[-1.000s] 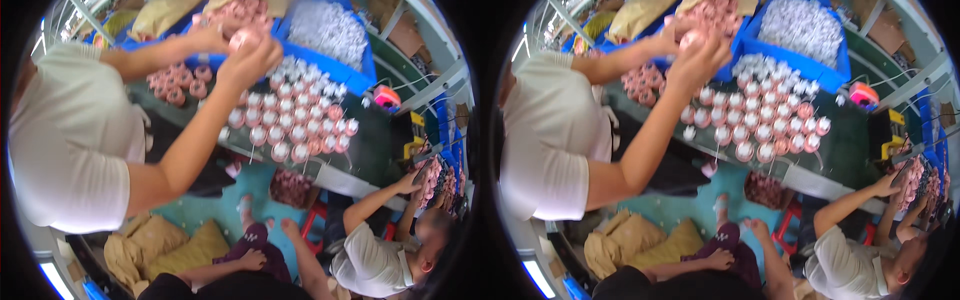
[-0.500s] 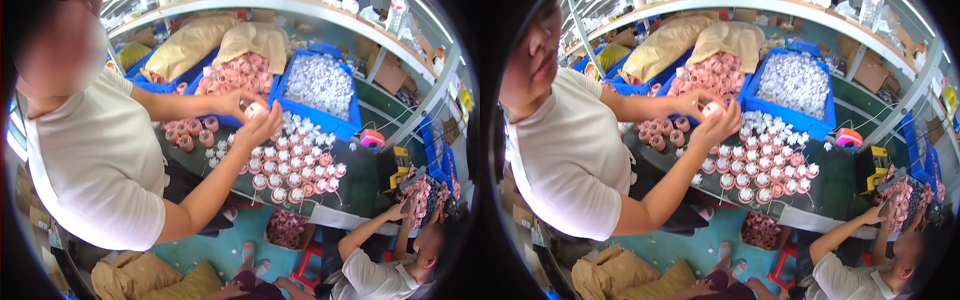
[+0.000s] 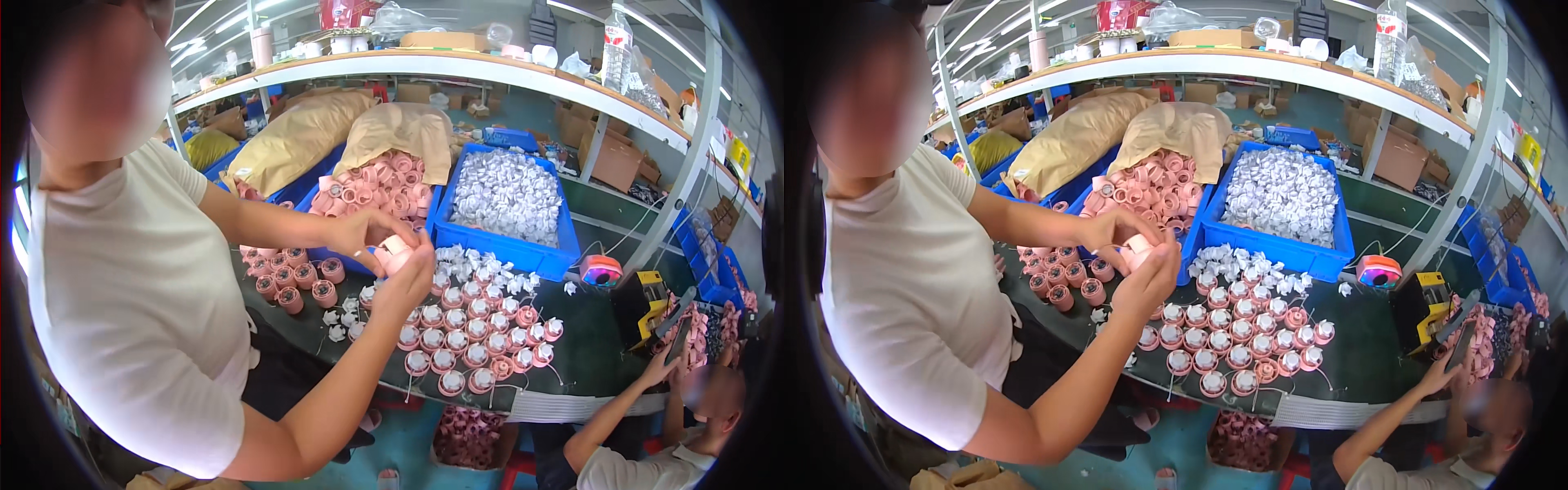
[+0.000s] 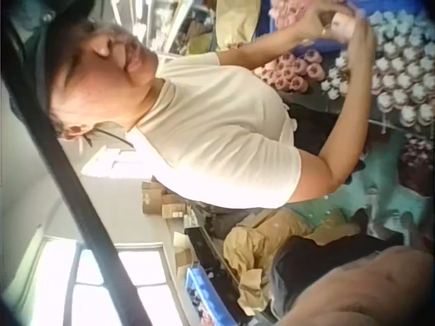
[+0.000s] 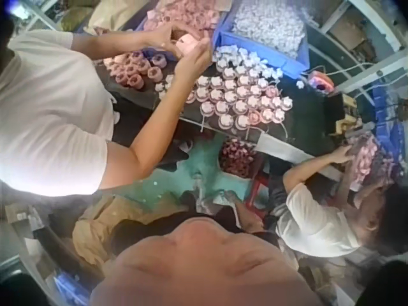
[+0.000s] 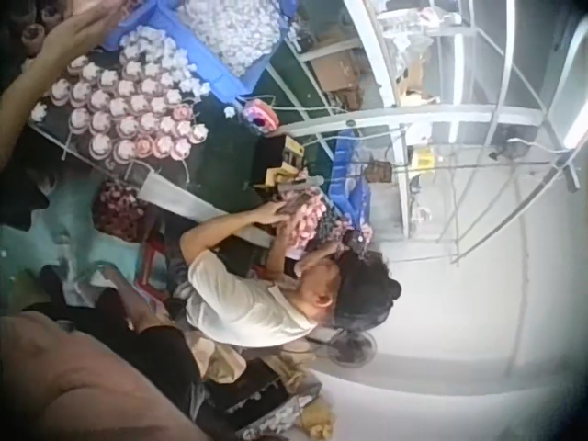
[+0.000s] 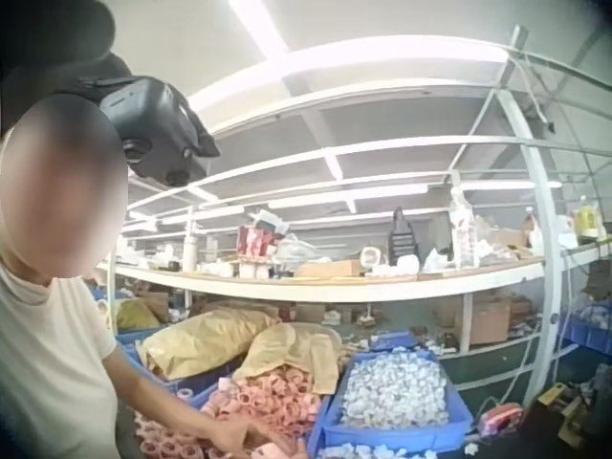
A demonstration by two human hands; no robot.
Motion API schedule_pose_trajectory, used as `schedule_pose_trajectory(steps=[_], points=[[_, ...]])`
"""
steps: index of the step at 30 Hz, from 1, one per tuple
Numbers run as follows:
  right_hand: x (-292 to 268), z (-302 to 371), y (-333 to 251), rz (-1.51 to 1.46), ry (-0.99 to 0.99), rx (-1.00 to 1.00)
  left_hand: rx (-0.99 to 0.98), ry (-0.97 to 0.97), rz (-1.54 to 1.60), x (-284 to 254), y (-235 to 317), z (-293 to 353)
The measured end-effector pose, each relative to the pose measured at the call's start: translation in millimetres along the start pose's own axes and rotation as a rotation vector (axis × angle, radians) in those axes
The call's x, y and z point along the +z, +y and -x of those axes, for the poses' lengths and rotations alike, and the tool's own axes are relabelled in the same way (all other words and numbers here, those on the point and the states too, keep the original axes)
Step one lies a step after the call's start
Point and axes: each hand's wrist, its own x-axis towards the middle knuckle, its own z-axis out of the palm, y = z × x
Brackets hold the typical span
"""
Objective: Assembling small electronic cooling fan components at a factory workstation by inserting plastic parts into housings and routing wires.
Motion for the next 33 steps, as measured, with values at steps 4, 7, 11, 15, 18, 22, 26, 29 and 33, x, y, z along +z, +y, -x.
schedule_pose_trajectory(steps=[4, 7, 11, 15, 18, 22, 26, 29, 33], points=[[-10.6, -78.7, -3.4, 0.040, 0.054, -0.187, 0.136, -0.065, -0.107, 13.6, -224.8, 108.4], [-25.4, -130.0, 1.2, 0.064, 0.134, -0.256, 0.196, -0.159, -0.140, 21.3, -315.9, 131.8], [-35.2, -191.4, 4.4, 0.098, 0.236, -0.340, 0.261, -0.278, -0.186, 16.7, -402.9, 147.2], [-44.4, -236.2, 37.3, 0.139, 0.352, -0.371, 0.297, -0.422, -0.194, 32.2, -463.7, 176.3], [-32.9, -237.9, 117.0, 0.142, 0.461, -0.268, 0.260, -0.626, -0.139, 66.4, -508.9, 253.4], [33.2, -191.0, 266.7, 0.113, 0.572, -0.018, 0.133, -0.973, -0.026, 102.0, -571.8, 422.6], [122.2, -126.9, 382.9, 0.083, 0.664, 0.240, 0.084, -1.521, -0.555, 122.8, -574.3, 489.1], [76.0, -175.8, 415.1, 0.139, 0.837, 0.221, 0.168, -0.993, -0.653, 127.1, -634.9, 513.9], [111.6, -114.7, 459.3, 0.054, 0.848, 0.431, -0.311, -1.597, -0.833, 154.4, -608.7, 486.9]])
